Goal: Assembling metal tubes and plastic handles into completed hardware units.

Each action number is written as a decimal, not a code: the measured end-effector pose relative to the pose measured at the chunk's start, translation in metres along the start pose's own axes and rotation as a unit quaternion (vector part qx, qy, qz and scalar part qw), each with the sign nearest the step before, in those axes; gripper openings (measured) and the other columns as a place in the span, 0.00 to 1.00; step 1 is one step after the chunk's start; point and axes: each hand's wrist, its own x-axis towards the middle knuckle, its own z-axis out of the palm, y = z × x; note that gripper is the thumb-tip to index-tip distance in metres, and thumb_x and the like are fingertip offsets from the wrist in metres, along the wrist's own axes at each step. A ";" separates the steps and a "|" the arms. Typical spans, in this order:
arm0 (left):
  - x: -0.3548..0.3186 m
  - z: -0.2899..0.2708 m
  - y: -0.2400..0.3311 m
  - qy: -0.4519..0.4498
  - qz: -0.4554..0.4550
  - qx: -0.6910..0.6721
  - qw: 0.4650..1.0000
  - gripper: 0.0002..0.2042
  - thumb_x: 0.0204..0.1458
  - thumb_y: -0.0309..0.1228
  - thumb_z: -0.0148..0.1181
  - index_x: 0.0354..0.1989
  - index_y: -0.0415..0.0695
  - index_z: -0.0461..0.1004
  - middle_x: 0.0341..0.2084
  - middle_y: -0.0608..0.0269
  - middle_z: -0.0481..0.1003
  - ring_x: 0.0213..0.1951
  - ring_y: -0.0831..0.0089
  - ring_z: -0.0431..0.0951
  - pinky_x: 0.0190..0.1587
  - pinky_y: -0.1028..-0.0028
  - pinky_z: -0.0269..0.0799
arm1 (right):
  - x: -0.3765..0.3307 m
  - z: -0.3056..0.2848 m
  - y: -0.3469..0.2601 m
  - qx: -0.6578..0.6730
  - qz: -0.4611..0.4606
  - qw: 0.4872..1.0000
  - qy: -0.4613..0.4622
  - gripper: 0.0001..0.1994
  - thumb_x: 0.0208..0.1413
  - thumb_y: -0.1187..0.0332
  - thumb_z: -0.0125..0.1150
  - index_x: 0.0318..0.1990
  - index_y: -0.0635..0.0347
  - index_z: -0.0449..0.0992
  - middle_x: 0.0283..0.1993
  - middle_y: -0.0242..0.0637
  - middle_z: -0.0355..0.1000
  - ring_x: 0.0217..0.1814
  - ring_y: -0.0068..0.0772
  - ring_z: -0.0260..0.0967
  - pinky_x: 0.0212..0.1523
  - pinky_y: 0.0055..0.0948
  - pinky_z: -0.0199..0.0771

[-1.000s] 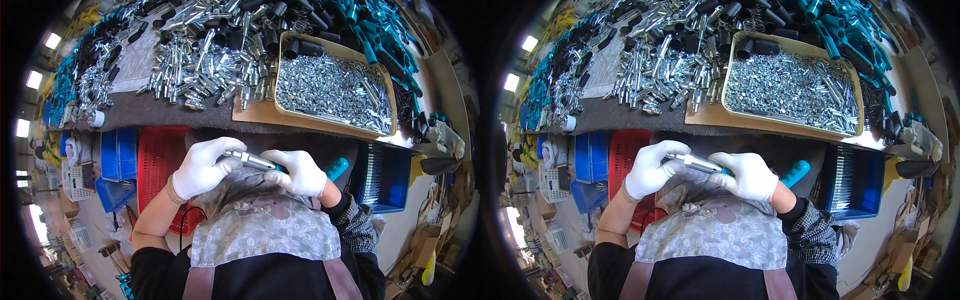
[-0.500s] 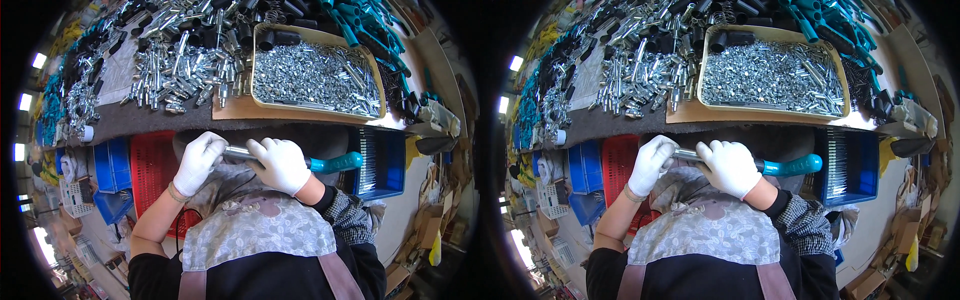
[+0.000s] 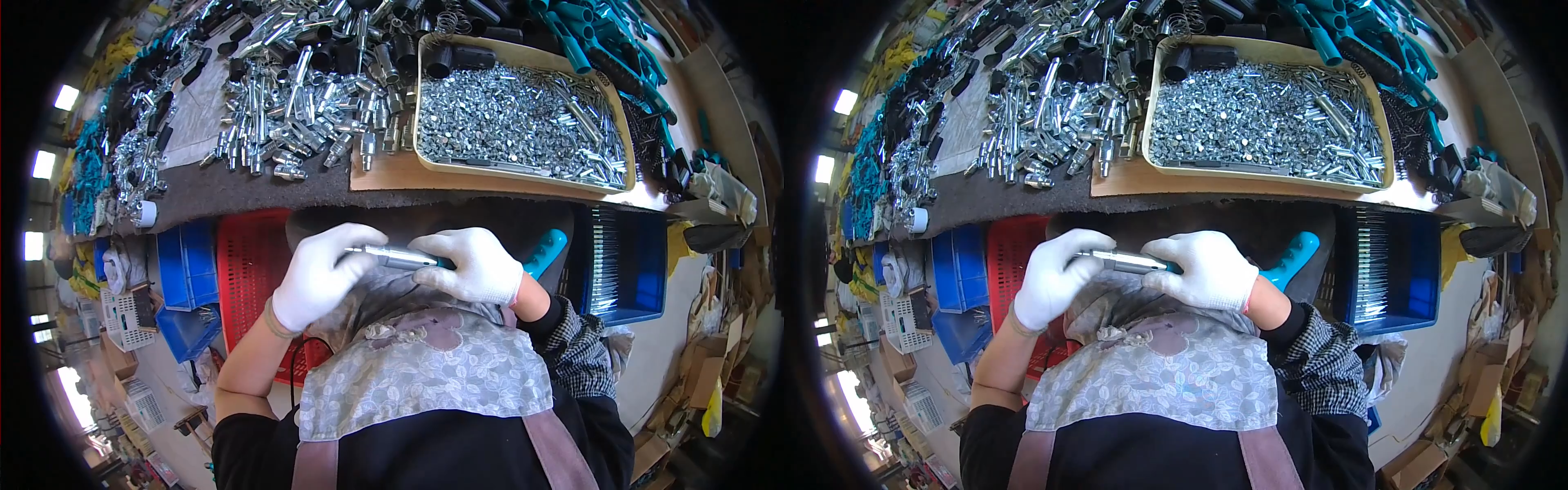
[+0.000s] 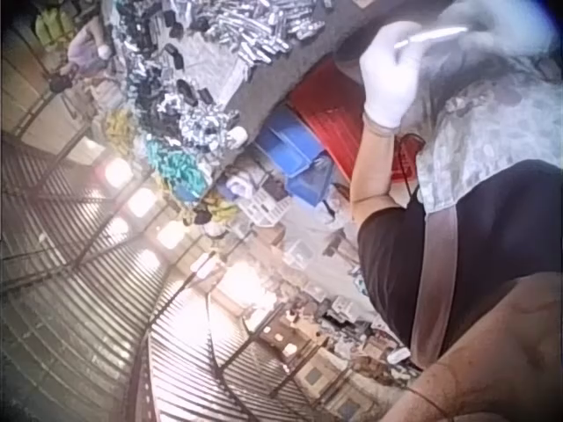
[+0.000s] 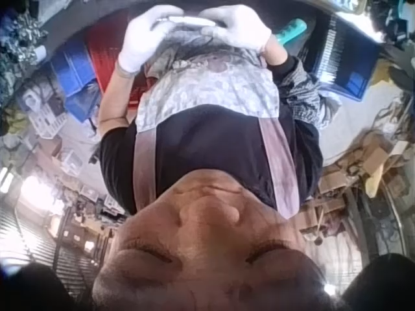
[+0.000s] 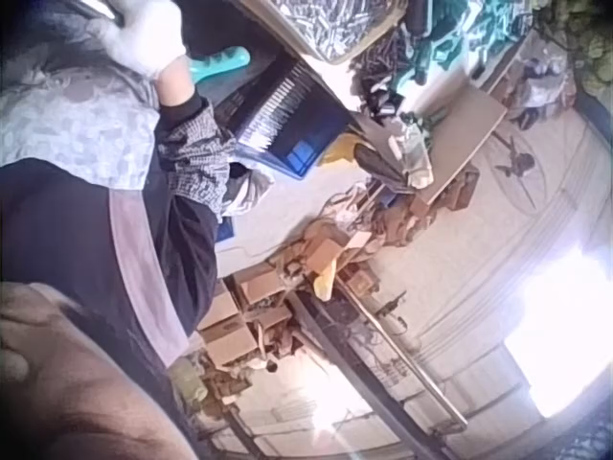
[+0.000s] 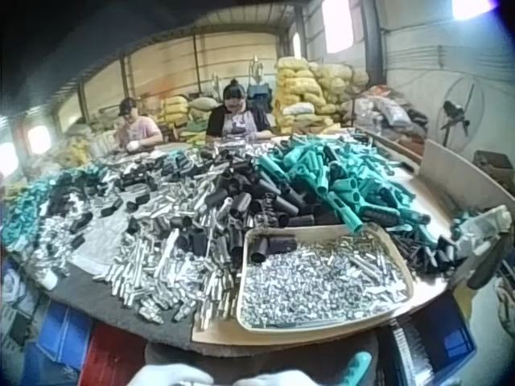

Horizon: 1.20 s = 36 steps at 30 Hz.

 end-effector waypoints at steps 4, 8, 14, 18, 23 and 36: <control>-0.001 -0.005 0.001 0.058 0.268 0.217 0.937 0.13 0.42 0.26 0.67 0.39 0.44 0.80 0.39 0.61 0.77 0.44 0.58 0.75 0.47 0.64 0.73 | -0.005 0.002 0.003 0.001 0.012 1.000 0.019 0.20 0.54 0.55 0.63 0.49 0.59 0.79 0.37 0.49 0.77 0.40 0.52 0.76 0.41 0.43 0.75; -0.001 -0.006 0.001 -0.004 -0.076 -0.092 0.993 0.12 0.53 0.27 0.65 0.45 0.38 0.77 0.35 0.60 0.75 0.37 0.75 0.75 0.42 0.74 0.72 | -0.006 0.005 0.001 -0.032 0.002 0.999 0.020 0.20 0.54 0.54 0.63 0.49 0.58 0.79 0.37 0.48 0.77 0.40 0.52 0.76 0.41 0.42 0.76; -0.003 0.002 0.004 0.076 0.238 0.178 0.952 0.12 0.47 0.24 0.64 0.42 0.39 0.77 0.39 0.54 0.76 0.40 0.60 0.77 0.46 0.68 0.74 | -0.008 0.001 -0.003 -0.043 0.027 0.999 0.017 0.20 0.54 0.54 0.63 0.49 0.57 0.79 0.36 0.47 0.77 0.39 0.50 0.77 0.41 0.42 0.76; -0.004 0.005 0.005 -0.027 -0.082 -0.083 0.993 0.13 0.54 0.26 0.61 0.47 0.37 0.76 0.38 0.58 0.77 0.42 0.69 0.78 0.46 0.72 0.72 | -0.009 0.005 -0.001 -0.065 0.010 0.998 0.015 0.20 0.54 0.54 0.64 0.49 0.56 0.79 0.35 0.46 0.77 0.38 0.50 0.77 0.40 0.42 0.76; -0.001 0.009 0.004 0.060 0.277 0.199 0.938 0.14 0.46 0.28 0.68 0.42 0.41 0.77 0.41 0.55 0.77 0.43 0.53 0.78 0.45 0.65 0.75 | -0.010 0.002 -0.003 -0.055 0.019 0.998 0.016 0.20 0.54 0.54 0.64 0.49 0.56 0.79 0.36 0.46 0.77 0.38 0.51 0.76 0.39 0.42 0.76; 0.007 0.030 -0.006 0.180 0.226 -0.004 0.957 0.45 0.42 0.57 0.71 0.61 0.34 0.66 0.55 0.42 0.70 0.59 0.44 0.70 0.61 0.59 0.67 | -0.028 0.008 0.003 0.452 -0.009 0.881 0.136 0.17 0.54 0.57 0.67 0.36 0.63 0.74 0.39 0.39 0.73 0.37 0.32 0.72 0.43 0.36 0.75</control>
